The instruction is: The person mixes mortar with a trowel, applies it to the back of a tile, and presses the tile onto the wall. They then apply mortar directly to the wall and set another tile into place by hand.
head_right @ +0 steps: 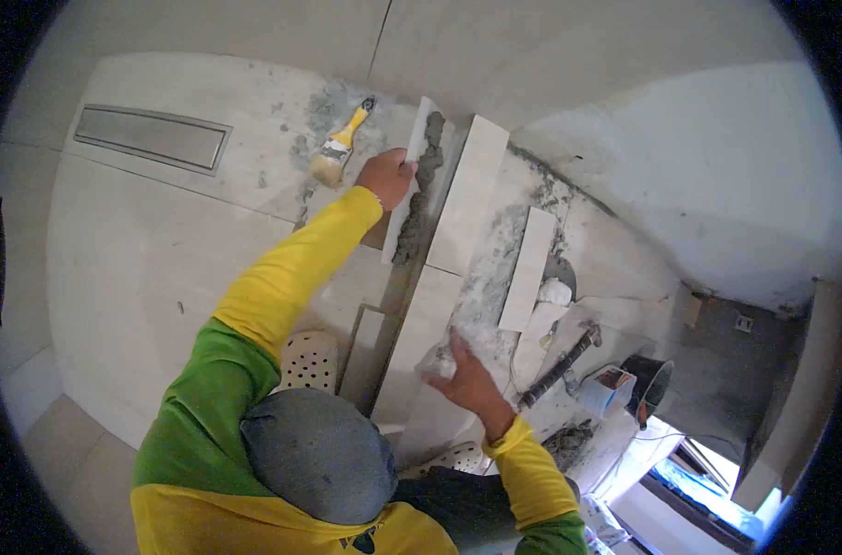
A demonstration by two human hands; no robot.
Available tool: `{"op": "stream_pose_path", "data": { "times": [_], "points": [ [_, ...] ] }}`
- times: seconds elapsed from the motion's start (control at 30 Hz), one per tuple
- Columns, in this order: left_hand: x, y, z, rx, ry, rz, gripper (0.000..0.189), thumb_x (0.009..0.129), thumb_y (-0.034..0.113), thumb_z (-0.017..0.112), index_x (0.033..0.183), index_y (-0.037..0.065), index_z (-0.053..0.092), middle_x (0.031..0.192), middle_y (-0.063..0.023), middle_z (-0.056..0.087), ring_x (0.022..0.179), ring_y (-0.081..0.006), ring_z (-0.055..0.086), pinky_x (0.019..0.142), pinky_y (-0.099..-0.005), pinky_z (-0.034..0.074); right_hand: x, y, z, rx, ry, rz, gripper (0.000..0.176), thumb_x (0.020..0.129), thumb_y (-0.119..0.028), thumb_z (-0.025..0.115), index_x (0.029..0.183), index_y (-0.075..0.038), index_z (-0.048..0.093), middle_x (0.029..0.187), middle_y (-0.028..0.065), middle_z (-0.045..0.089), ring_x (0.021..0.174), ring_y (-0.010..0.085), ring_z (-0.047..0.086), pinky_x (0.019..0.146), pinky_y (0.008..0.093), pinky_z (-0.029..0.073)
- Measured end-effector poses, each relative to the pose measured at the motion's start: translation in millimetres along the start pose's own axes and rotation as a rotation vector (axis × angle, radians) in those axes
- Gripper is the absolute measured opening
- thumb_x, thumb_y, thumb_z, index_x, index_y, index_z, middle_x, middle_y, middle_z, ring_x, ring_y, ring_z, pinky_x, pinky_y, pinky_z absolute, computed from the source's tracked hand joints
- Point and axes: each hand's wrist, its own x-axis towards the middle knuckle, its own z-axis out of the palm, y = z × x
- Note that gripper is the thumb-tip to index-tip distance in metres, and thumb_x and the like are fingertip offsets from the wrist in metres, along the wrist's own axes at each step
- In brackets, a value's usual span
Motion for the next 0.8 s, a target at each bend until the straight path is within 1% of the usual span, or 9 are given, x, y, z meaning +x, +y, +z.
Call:
{"op": "stream_pose_path", "data": {
  "times": [0.07,0.13,0.23,0.27,0.33,0.57,0.67,0.77,0.8],
  "points": [
    [-2.0,6.7,4.9,-0.011,-0.005,-0.007,0.028,0.090,0.026,0.055,0.094,-0.001,0.059,0.090,-0.0249,0.063,0.089,-0.0435,0.060,0.079,-0.0487,0.047,3.1,-9.9,18.3,0.012,-0.019,-0.022,0.101,0.079,-0.041,0.075,0.146,0.006,0.016,0.142,0.0331,0.036,0.130,0.0415,0.042,0.107,0.0398,0.036],
    [1.5,6.2,11.1,0.022,-0.003,-0.004,0.026,0.090,0.025,0.055,0.094,-0.001,0.058,0.089,-0.0254,0.063,0.089,-0.0442,0.060,0.079,-0.0498,0.047,5.9,-22.0,28.2,0.149,-0.081,0.227,0.104,0.079,-0.043,0.074,0.146,0.008,0.012,0.136,0.0346,0.041,0.127,0.0430,0.045,0.104,0.0404,0.039],
    [4.0,8.5,18.6,0.022,-0.022,-0.003,0.026,0.090,0.024,0.055,0.095,-0.001,0.058,0.089,-0.0257,0.063,0.090,-0.0442,0.060,0.079,-0.0501,0.047,9.7,-38.6,16.7,0.170,-0.179,0.352,0.108,0.079,-0.044,0.074,0.145,0.010,0.008,0.131,0.0351,0.046,0.122,0.0430,0.049,0.102,0.0408,0.041],
    [4.7,10.5,20.5,0.019,-0.028,-0.002,0.026,0.090,0.024,0.055,0.095,-0.001,0.058,0.089,-0.0257,0.063,0.090,-0.0442,0.060,0.079,-0.0501,0.047,9.2,-34.0,19.5,0.172,-0.178,0.358,0.108,0.079,-0.044,0.074,0.145,0.010,0.008,0.131,0.0351,0.046,0.122,0.0430,0.049,0.102,0.0408,0.041],
    [6.9,16.8,24.5,0.087,-0.089,-0.039,0.025,0.092,0.022,0.053,0.100,-0.001,0.058,0.098,-0.0247,0.065,0.095,-0.0411,0.062,0.085,-0.0483,0.049,9.6,-22.5,24.1,0.079,-0.158,0.276,0.112,0.080,-0.045,0.072,0.147,0.006,-0.001,0.136,0.0357,0.041,0.124,0.0434,0.047,0.103,0.0399,0.040],
    [13.9,19.5,47.7,0.223,-0.086,-0.013,0.023,0.090,0.021,0.054,0.099,0.000,0.060,0.098,-0.0231,0.066,0.095,-0.0409,0.063,0.085,-0.0483,0.050,7.8,-15.4,28.4,0.118,-0.160,0.293,0.111,0.080,-0.047,0.071,0.147,0.006,-0.001,0.134,0.0366,0.042,0.123,0.0452,0.047,0.103,0.0405,0.040],
    [12.8,29.0,44.5,0.186,-0.071,-0.005,0.026,0.089,0.023,0.056,0.094,-0.002,0.059,0.092,-0.0264,0.065,0.093,-0.0436,0.061,0.084,-0.0496,0.049,7.1,-9.5,32.6,0.089,-0.120,0.252,0.108,0.081,-0.044,0.072,0.145,0.010,0.005,0.129,0.0363,0.046,0.121,0.0431,0.051,0.100,0.0411,0.043],
    [14.6,32.0,45.0,0.199,-0.113,-0.007,0.029,0.090,0.024,0.056,0.098,-0.003,0.061,0.092,-0.0271,0.065,0.093,-0.0431,0.062,0.085,-0.0487,0.049,8.6,-17.2,23.2,0.076,-0.145,0.252,0.108,0.081,-0.045,0.071,0.145,0.011,0.004,0.132,0.0366,0.045,0.124,0.0434,0.048,0.102,0.0401,0.042],
    [14.7,31.4,45.7,0.195,-0.102,0.023,0.032,0.090,0.026,0.054,0.104,-0.002,0.061,0.095,-0.0266,0.065,0.094,-0.0428,0.062,0.085,-0.0481,0.049,8.6,-20.2,19.4,0.113,-0.166,0.269,0.108,0.081,-0.045,0.071,0.145,0.011,0.004,0.132,0.0367,0.044,0.125,0.0435,0.047,0.103,0.0396,0.041]
  ]
}}
